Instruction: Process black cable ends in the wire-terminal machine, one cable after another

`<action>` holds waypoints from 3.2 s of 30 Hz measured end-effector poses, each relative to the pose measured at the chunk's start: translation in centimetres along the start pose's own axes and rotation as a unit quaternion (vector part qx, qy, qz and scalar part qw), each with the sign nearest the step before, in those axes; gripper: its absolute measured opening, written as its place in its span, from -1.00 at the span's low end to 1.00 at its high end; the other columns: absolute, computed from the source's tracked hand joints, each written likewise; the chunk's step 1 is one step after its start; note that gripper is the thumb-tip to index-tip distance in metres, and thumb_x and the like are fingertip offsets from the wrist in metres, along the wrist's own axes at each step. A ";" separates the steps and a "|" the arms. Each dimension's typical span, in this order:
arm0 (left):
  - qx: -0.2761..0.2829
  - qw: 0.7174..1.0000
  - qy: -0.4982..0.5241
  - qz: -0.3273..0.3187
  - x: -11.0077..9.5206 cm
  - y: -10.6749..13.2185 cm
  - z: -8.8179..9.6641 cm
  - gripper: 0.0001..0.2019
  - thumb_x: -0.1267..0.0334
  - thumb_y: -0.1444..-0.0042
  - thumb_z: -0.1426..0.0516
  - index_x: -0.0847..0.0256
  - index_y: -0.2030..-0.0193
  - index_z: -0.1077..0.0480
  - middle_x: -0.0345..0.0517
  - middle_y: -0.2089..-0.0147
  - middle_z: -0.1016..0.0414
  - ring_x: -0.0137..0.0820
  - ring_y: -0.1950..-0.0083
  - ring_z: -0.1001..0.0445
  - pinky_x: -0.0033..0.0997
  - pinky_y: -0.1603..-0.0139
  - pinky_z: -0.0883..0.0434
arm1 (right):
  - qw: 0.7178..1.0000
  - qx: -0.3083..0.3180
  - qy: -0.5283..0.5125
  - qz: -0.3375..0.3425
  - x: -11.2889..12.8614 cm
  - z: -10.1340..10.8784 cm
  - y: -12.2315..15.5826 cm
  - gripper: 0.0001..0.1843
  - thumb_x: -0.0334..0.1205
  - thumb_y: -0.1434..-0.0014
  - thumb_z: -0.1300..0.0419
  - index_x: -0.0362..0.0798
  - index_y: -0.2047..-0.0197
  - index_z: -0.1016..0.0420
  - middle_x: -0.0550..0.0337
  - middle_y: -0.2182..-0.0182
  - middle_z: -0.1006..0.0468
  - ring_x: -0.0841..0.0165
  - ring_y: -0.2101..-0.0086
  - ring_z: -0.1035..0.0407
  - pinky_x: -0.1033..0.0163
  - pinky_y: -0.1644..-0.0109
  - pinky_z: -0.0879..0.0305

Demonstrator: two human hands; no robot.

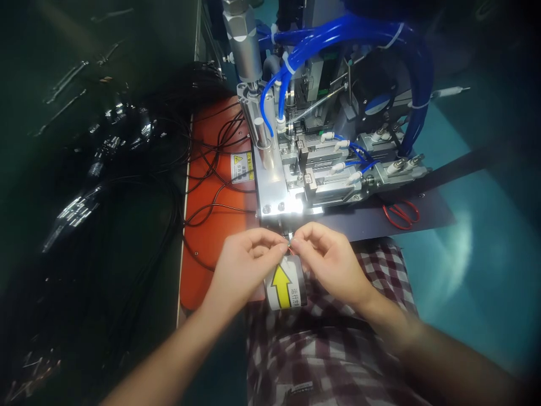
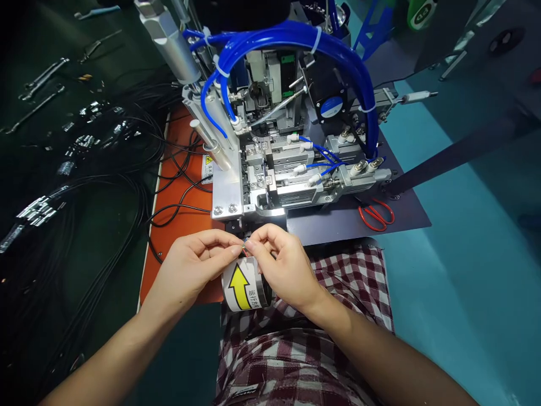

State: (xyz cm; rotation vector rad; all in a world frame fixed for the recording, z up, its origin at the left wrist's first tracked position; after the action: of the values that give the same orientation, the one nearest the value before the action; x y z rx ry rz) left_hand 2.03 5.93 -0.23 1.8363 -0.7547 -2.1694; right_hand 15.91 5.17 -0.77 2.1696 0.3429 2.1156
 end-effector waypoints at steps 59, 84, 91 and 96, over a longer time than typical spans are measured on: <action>-0.058 0.860 -0.344 -0.372 -2.8 1.1 -1.3 -0.84 0.48 -0.22 -0.03 0.26 0.19 -0.42 -0.08 0.26 -0.44 -0.40 0.21 -0.43 -0.45 0.17 -0.40 | 0.999 0.042 0.020 0.022 -1.0 0.7 -1.7 -0.79 -0.22 -0.22 -0.09 -0.05 0.45 -0.26 0.35 0.57 -0.20 0.47 0.54 -0.07 0.33 0.47 -0.06; -0.103 0.780 -0.460 -0.413 -2.4 1.2 -1.7 -0.70 0.54 -0.14 0.03 0.28 0.12 -0.47 -0.03 0.31 -0.41 -0.38 0.32 -0.47 -0.49 0.38 -0.47 | 0.992 -0.045 0.106 0.046 -2.3 0.7 -1.2 -0.86 -0.28 -0.25 -0.06 -0.03 0.37 -0.30 0.27 0.49 -0.29 0.40 0.47 -0.20 0.30 0.39 -0.19; -0.108 0.787 -0.450 -0.408 -2.1 1.2 -1.7 -0.69 0.57 -0.12 0.01 0.31 0.10 -0.48 -0.01 0.31 -0.41 -0.36 0.32 -0.46 -0.44 0.36 -0.48 | 0.995 -0.048 0.083 0.033 -2.3 0.6 -1.3 -0.86 -0.28 -0.24 -0.08 -0.02 0.39 -0.30 0.29 0.52 -0.26 0.41 0.49 -0.18 0.31 0.44 -0.14; -0.097 0.787 -0.456 -0.403 -2.0 1.1 -1.6 -0.67 0.57 -0.10 0.01 0.32 0.07 -0.48 0.02 0.28 -0.41 -0.34 0.32 -0.46 -0.40 0.38 -0.49 | 0.995 -0.051 0.075 0.031 -2.4 0.6 -1.3 -0.84 -0.28 -0.25 -0.07 -0.03 0.40 -0.29 0.31 0.53 -0.24 0.43 0.51 -0.16 0.32 0.45 -0.12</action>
State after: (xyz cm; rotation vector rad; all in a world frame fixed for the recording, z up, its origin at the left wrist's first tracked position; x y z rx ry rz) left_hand 3.78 5.50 1.89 0.9508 0.2887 -3.5584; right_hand 16.34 5.98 -3.44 1.9961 0.1751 2.2822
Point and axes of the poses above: each hand's wrist, its own y-axis away from the middle knuckle, its own z-axis out of the back of the hand, x = y × z, the point moved 7 cm from there along -y, towards the middle knuckle
